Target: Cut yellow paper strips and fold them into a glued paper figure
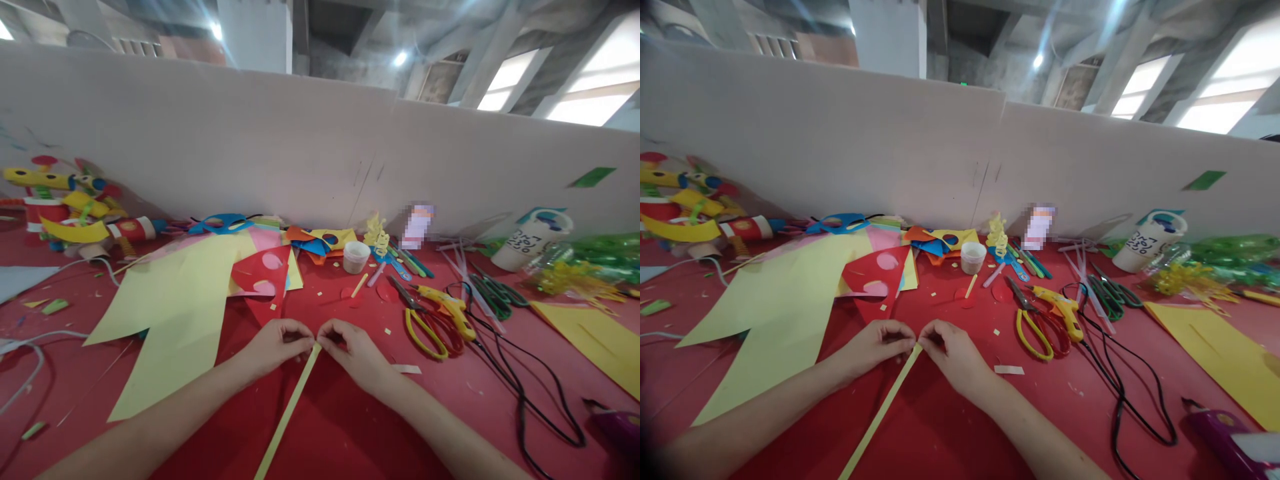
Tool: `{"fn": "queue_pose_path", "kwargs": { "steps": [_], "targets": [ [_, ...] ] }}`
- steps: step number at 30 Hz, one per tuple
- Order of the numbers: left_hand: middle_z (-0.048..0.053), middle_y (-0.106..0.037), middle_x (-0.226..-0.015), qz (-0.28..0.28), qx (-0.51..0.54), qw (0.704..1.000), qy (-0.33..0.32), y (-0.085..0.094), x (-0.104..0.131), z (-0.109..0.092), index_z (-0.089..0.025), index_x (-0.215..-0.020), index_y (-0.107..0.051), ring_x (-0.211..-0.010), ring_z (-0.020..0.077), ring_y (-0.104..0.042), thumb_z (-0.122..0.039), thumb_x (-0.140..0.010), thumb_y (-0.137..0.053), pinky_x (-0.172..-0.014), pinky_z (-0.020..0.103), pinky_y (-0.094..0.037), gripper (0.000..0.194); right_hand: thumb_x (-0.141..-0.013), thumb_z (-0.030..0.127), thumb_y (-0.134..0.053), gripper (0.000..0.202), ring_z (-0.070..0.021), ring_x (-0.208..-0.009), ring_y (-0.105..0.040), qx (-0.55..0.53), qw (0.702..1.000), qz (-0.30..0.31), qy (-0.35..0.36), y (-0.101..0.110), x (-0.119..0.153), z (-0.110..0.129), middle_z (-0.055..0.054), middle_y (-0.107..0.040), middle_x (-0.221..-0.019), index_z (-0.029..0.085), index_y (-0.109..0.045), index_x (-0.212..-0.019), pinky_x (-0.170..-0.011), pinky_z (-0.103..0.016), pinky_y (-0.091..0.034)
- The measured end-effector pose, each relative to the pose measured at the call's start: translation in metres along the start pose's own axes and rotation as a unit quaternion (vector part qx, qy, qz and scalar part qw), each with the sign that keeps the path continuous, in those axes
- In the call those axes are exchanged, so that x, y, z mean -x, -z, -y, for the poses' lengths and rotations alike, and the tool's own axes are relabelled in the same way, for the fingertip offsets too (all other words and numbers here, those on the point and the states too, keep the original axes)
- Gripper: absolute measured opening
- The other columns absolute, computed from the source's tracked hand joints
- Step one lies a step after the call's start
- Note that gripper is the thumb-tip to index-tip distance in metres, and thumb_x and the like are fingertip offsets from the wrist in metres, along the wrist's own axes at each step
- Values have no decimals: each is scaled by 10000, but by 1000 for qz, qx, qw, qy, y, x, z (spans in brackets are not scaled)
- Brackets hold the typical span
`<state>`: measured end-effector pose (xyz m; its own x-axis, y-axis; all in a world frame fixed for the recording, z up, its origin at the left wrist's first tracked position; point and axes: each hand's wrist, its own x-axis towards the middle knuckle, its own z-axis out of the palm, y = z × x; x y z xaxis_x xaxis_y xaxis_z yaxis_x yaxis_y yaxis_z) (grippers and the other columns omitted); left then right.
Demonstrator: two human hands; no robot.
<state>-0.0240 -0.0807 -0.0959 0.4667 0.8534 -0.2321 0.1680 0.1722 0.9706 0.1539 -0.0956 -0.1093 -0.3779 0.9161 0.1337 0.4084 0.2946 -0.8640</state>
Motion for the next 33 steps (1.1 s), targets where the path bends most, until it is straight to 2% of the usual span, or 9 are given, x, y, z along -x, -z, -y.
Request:
{"fn": "queue_pose_path", "kwargs": {
  "steps": [7, 9, 13, 16, 20, 26, 29, 33],
  "targets": [
    [-30, -575, -577, -16, 4, 1000, 12, 0, -1, 1, -143, -680, -640, -530, 90, -513, -302, -655, -651, -574, 226, -428, 162, -832, 252, -492, 111, -128, -686, -556, -10, 1000, -10, -7, 1, 0, 5, 6, -605, -736, 195, -564, -768, -651, -238, -444],
    [-32, -567, -577, -24, 9, 1000, 5, 0, -1, 1, -141, -678, -637, -534, 87, -506, -307, -668, -645, -579, 221, -423, 167, -840, 240, -484, 95, -131, -723, -568, -18, 999, -26, 1, 1, 1, 5, -5, -616, -784, 199, -570, -843, -676, -242, -456],
    [-23, -570, -584, -49, 23, 999, -3, 1, 0, 0, -142, -671, -633, -549, 96, -505, -332, -686, -633, -590, 225, -418, 190, -828, 175, -496, 196, -152, -859, -554, 37, 991, -70, 105, 2, 3, 2, -42, -571, -928, 235, -572, -998, -781, -283, -460],
    [-16, -577, -576, -62, 26, 998, -3, 1, 0, -1, -140, -648, -632, -552, 104, -508, -341, -681, -637, -592, 231, -419, 203, -811, 172, -528, 215, -168, -872, -536, 123, 975, -62, 176, 3, 6, 0, -55, -530, -942, 264, -611, -986, -762, -293, -472],
    [-8, -607, -596, -61, 28, 998, -5, 0, 1, -1, -140, -652, -645, -562, 107, -518, -335, -681, -641, -611, 238, -426, 197, -826, 231, -538, 136, -174, -828, -539, 169, 962, -59, 206, 3, 7, 1, -57, -553, -893, 256, -635, -918, -729, -305, -475],
    [-1, -629, -594, -64, 39, 997, -4, -3, 2, -1, -143, -681, -662, -579, 116, -543, -329, -680, -650, -637, 250, -444, 187, -795, 171, -550, 66, -151, -759, -541, 54, 981, -109, 151, 0, 2, 1, -38, -536, -814, 210, -602, -802, -679, -267, -469],
    [-3, -616, -569, -58, 39, 997, -16, -3, 1, 0, -138, -670, -657, -551, 102, -528, -316, -699, -636, -616, 240, -440, 181, -776, 169, -565, 29, -139, -731, -542, -10, 988, -102, 112, -2, 1, 0, -32, -527, -816, 196, -574, -771, -672, -255, -474],
    [-4, -618, -574, -49, 39, 998, -21, -3, 0, 3, -136, -683, -661, -550, 99, -528, -301, -700, -626, -603, 234, -432, 169, -771, 222, -579, 49, -153, -807, -567, -95, 991, -81, 55, -4, 0, -2, -35, -576, -856, 195, -558, -805, -738, -275, -477]
  ]
}}
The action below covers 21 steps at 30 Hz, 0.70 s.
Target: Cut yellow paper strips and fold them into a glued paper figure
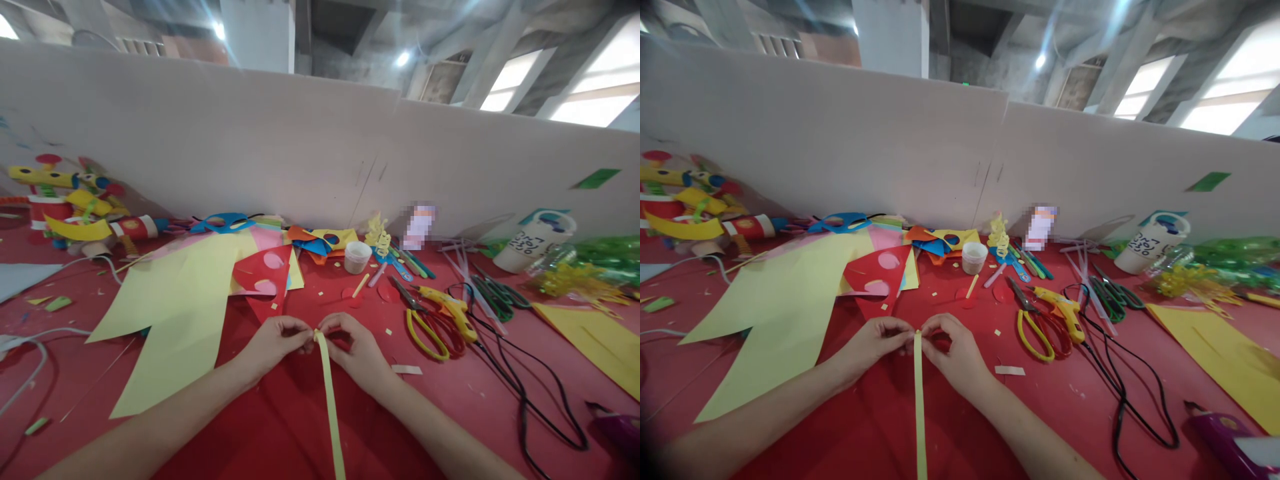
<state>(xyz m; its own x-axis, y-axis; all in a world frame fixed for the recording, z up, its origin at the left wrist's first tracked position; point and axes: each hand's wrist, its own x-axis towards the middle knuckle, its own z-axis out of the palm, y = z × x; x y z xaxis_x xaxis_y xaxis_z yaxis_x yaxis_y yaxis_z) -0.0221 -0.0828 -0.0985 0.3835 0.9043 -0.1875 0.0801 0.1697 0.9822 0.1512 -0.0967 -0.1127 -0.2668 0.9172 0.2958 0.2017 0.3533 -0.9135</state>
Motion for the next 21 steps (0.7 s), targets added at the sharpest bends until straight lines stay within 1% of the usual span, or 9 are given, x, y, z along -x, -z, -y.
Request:
{"fn": "queue_pose_path", "kwargs": {
  "steps": [3, 6, 12, 15, 18, 21],
  "targets": [
    [0, -623, -576, 9, -9, 1000, -3, 0, 0, 1, -135, -679, -658, -564, 105, -538, -281, -690, -621, -602, 236, -430, 150, -768, 256, -584, 84, -149, -762, -581, -51, 997, 18, -56, -1, 0, -2, -19, -601, -791, 187, -556, -806, -723, -274, -476],
    [-2, -620, -578, 17, -16, 1000, -8, 0, 0, 2, -135, -676, -652, -568, 103, -538, -262, -686, -619, -601, 230, -430, 132, -756, 276, -599, 108, -141, -709, -575, -75, 993, 25, -85, -1, -1, -5, -6, -598, -740, 183, -553, -784, -675, -260, -469],
    [-9, -608, -586, 43, -49, 998, -4, 3, -2, 2, -136, -679, -640, -569, 100, -532, -276, -705, -603, -609, 230, -435, 148, -755, 271, -602, 103, -139, -724, -565, -84, 993, 33, -76, -1, 0, -11, -4, -599, -757, 184, -571, -801, -686, -257, -452],
    [-5, -607, -602, 52, -45, 998, -10, 3, -1, 1, -135, -702, -632, -590, 108, -540, -302, -721, -593, -626, 241, -442, 173, -747, 284, -608, 117, -139, -702, -557, -101, 991, 31, -84, -1, 0, -11, -1, -590, -734, 186, -564, -792, -670, -260, -449],
    [3, -619, -679, 50, -26, 998, -15, 0, 1, 0, -145, -759, -618, -650, 123, -559, -312, -701, -622, -660, 259, -451, 177, -732, 312, -622, 144, -139, -682, -547, -111, 989, 14, -94, -1, -1, -10, 4, -576, -714, 190, -553, -767, -649, -260, -446],
    [-5, -613, -728, 45, -19, 998, -35, -4, 1, 2, -157, -766, -589, -687, 124, -561, -276, -656, -671, -694, 270, -453, 182, -712, 323, -639, 163, -138, -668, -536, -106, 989, -9, -99, 0, -2, -8, 5, -563, -705, 190, -548, -742, -636, -260, -444]
  ]
}}
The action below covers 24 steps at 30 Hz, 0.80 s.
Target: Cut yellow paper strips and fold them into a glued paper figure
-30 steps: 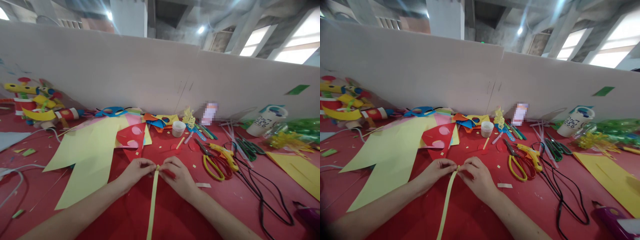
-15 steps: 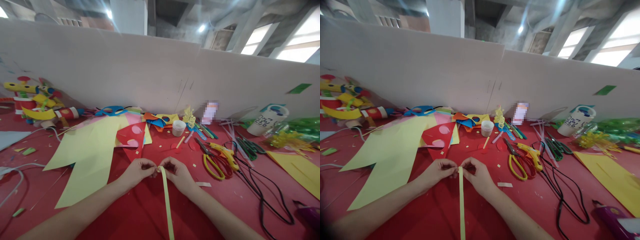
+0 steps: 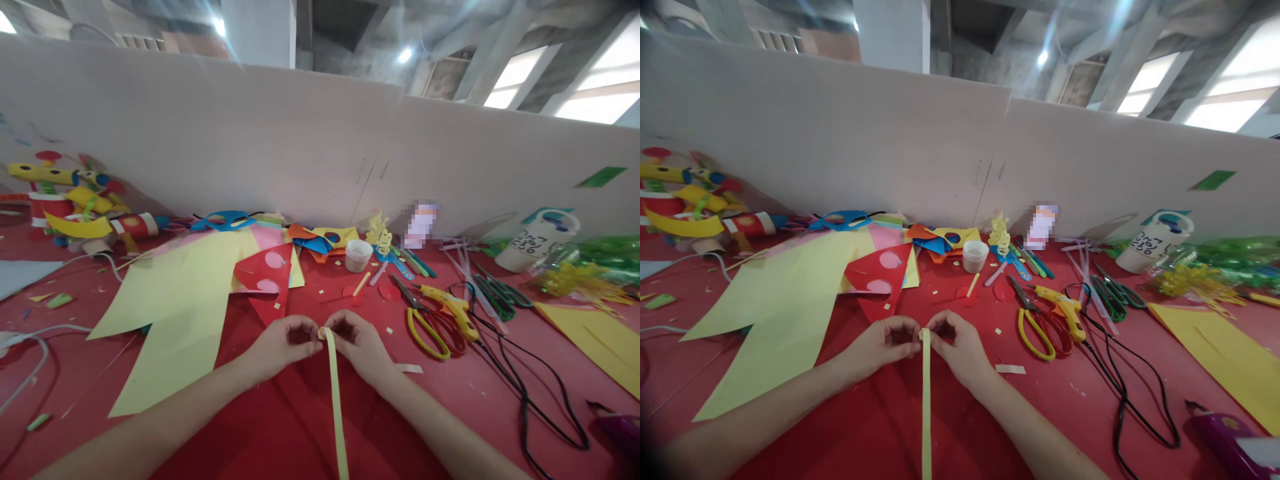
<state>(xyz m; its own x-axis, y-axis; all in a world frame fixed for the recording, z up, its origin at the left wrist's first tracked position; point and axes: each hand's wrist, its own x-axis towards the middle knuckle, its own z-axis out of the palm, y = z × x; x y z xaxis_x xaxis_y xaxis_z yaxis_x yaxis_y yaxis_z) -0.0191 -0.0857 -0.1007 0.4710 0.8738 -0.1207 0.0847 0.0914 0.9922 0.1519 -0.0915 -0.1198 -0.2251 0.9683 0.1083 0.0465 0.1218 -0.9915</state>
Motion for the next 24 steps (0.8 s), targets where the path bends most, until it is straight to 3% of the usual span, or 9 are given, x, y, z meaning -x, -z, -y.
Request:
{"fn": "queue_pose_path", "kwargs": {
  "steps": [7, 13, 20, 24],
  "targets": [
    [-9, -611, -674, -20, -22, 1000, -11, -1, 1, 10, -159, -747, -590, -668, 127, -576, -249, -730, -588, -688, 264, -464, 91, -722, 305, -631, 148, -135, -677, -546, -3, 1000, 11, 11, -1, 1, 3, 6, -568, -715, 189, -547, -762, -655, -258, -450],
    [-16, -597, -658, -21, -72, 997, -16, 1, 0, 7, -165, -709, -581, -664, 127, -571, -209, -731, -562, -685, 249, -453, 53, -733, 297, -617, 113, -145, -676, -571, 32, 999, 29, 20, 0, 1, 4, -7, -612, -704, 187, -593, -746, -661, -263, -461],
    [7, -601, -696, 8, -76, 997, -8, -2, 2, 5, -157, -784, -594, -687, 143, -577, -336, -780, -533, -682, 260, -465, 189, -746, 300, -598, 117, -142, -656, -572, 40, 999, 17, 14, 0, 2, 6, -2, -607, -683, 186, -577, -734, -635, -254, -462],
    [10, -610, -704, 0, -108, 994, -20, -3, 4, 6, -160, -762, -609, -707, 147, -581, -331, -800, -506, -688, 249, -462, 203, -744, 296, -595, 115, -143, -657, -576, 39, 999, 23, 6, 0, 2, 5, -4, -608, -694, 183, -575, -743, -642, -259, -459]
  ]
}}
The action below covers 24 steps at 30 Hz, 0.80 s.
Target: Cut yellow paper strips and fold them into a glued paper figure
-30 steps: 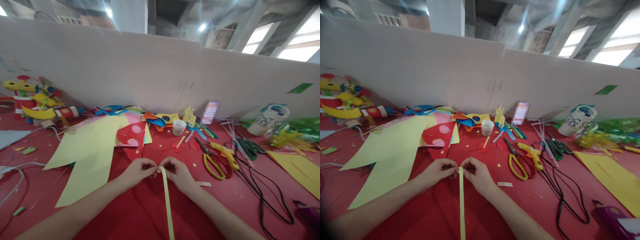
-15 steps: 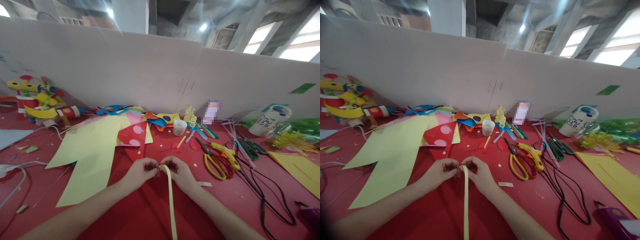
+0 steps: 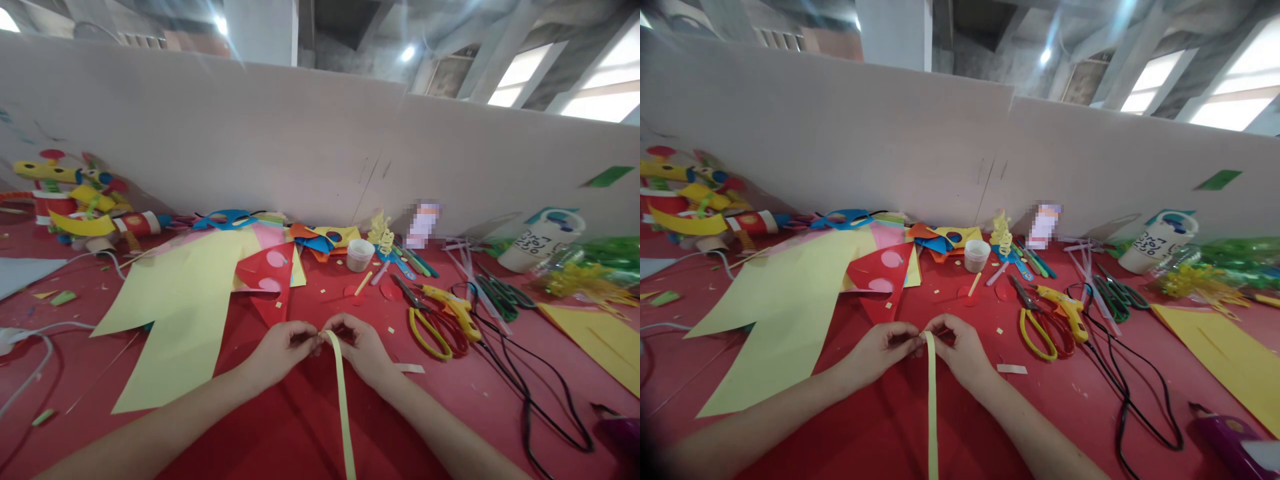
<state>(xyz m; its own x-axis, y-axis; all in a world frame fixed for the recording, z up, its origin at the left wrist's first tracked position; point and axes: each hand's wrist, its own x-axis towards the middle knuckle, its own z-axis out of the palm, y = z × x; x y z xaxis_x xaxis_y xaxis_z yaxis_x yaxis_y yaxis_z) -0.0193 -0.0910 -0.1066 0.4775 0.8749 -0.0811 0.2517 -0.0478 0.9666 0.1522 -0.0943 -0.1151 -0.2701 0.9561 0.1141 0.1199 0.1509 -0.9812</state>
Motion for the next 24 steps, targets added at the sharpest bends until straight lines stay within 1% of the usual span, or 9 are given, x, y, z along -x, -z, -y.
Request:
{"fn": "queue_pose_path", "kwargs": {
  "steps": [5, 10, 15, 20, 24],
  "targets": [
    [-4, -609, -694, -23, -80, 996, -20, 0, 2, -5, -171, -741, -619, -678, 136, -561, -320, -808, -487, -639, 222, -438, 210, -725, 282, -612, 110, -140, -680, -564, -7, 1000, 4, -14, 2, -1, -3, -9, -604, -718, 178, -594, -757, -649, -253, -449],
    [-15, -612, -710, -44, -154, 986, -45, 0, 4, -10, -185, -739, -609, -682, 132, -558, -258, -791, -495, -644, 220, -425, 145, -720, 273, -615, 100, -131, -670, -553, -29, 999, 14, -20, 2, -2, -4, 0, -601, -702, 178, -595, -741, -641, -238, -440],
    [-11, -615, -714, -35, -190, 979, -63, 0, 4, -13, -192, -732, -603, -678, 136, -560, -223, -785, -489, -644, 226, -423, 130, -718, 316, -626, 141, -126, -619, -530, -16, 999, 17, -26, 2, -1, -4, 10, -580, -653, 182, -583, -712, -603, -235, -432],
    [-7, -614, -714, -39, -178, 981, -62, -1, 4, -10, -193, -737, -612, -675, 140, -564, -246, -788, -493, -643, 234, -428, 140, -716, 368, -631, 192, -125, -582, -522, -10, 999, 16, -38, 2, -2, -6, 13, -566, -616, 181, -586, -699, -567, -232, -428],
    [2, -608, -703, -4, -54, 998, -25, -2, 2, -4, -174, -763, -610, -695, 144, -575, -267, -794, -486, -674, 247, -454, 158, -752, 388, -582, 225, -126, -581, -535, -40, 998, 23, -42, 3, -2, 0, 9, -578, -611, 175, -592, -681, -578, -236, -434]
  ]
}}
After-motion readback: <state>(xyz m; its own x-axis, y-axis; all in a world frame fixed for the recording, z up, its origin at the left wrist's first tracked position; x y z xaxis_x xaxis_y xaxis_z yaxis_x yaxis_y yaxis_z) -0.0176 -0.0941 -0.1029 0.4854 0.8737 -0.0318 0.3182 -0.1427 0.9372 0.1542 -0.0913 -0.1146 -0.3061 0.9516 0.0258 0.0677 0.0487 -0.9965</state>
